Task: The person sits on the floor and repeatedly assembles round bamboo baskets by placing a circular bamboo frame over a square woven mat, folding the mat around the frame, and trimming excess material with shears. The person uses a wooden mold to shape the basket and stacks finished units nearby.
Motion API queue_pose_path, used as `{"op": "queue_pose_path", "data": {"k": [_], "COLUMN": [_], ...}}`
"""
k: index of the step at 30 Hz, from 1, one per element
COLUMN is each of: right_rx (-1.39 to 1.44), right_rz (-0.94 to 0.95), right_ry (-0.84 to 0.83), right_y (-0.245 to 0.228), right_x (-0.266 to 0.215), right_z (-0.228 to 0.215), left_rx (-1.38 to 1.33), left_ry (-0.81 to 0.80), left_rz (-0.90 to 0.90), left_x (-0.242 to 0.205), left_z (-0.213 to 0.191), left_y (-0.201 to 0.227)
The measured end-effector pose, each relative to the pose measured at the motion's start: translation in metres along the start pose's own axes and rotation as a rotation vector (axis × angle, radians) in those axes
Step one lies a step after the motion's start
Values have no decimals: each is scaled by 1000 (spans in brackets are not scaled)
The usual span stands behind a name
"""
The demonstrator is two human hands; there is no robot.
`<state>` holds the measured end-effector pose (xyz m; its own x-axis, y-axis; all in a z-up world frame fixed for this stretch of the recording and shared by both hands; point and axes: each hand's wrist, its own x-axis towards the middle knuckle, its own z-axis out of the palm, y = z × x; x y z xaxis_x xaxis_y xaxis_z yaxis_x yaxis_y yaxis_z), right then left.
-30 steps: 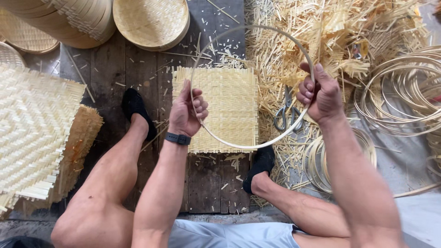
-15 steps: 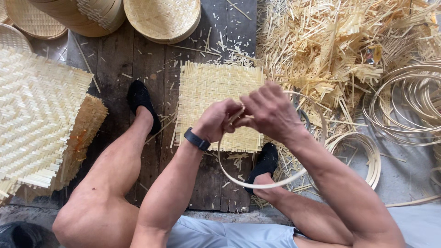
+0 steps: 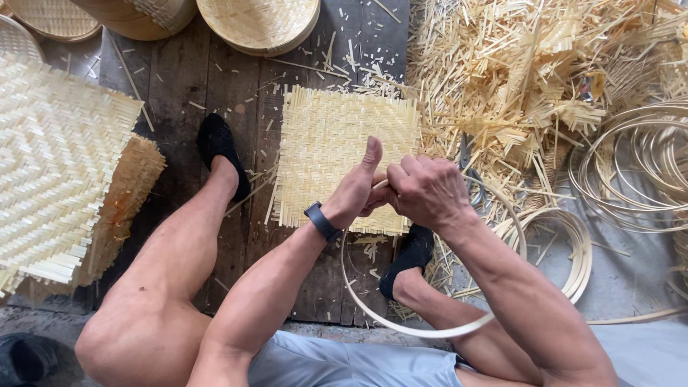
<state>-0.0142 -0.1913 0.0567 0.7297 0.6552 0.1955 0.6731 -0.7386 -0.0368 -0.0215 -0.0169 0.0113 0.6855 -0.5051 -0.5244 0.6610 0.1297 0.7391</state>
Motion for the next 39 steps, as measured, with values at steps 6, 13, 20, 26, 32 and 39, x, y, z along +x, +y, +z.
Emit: {"op": "queue_pose_path", "data": {"k": [6, 13, 20, 26, 32, 39], "right_rx": [3, 419, 195, -38, 128, 929], "right_rz": [46, 634, 622, 259, 579, 807], "right_ry": [2, 185, 205, 336, 89, 162], "right_y": [-1, 81, 92, 59, 38, 75], "right_x": [-6, -29, -49, -23, -21, -43], "right_z": [11, 6, 20, 19, 31, 19], "left_rx": [-107, -290, -265, -101, -239, -203], "left_ry": [57, 90, -31, 151, 248, 289], "left_rz": [-55, 256, 205, 125, 233, 97], "left_x": [10, 15, 14, 15, 19, 14], "left_z": [2, -51, -75, -36, -22, -59], "left_y": [-10, -28, -8, 2, -19, -8]}}
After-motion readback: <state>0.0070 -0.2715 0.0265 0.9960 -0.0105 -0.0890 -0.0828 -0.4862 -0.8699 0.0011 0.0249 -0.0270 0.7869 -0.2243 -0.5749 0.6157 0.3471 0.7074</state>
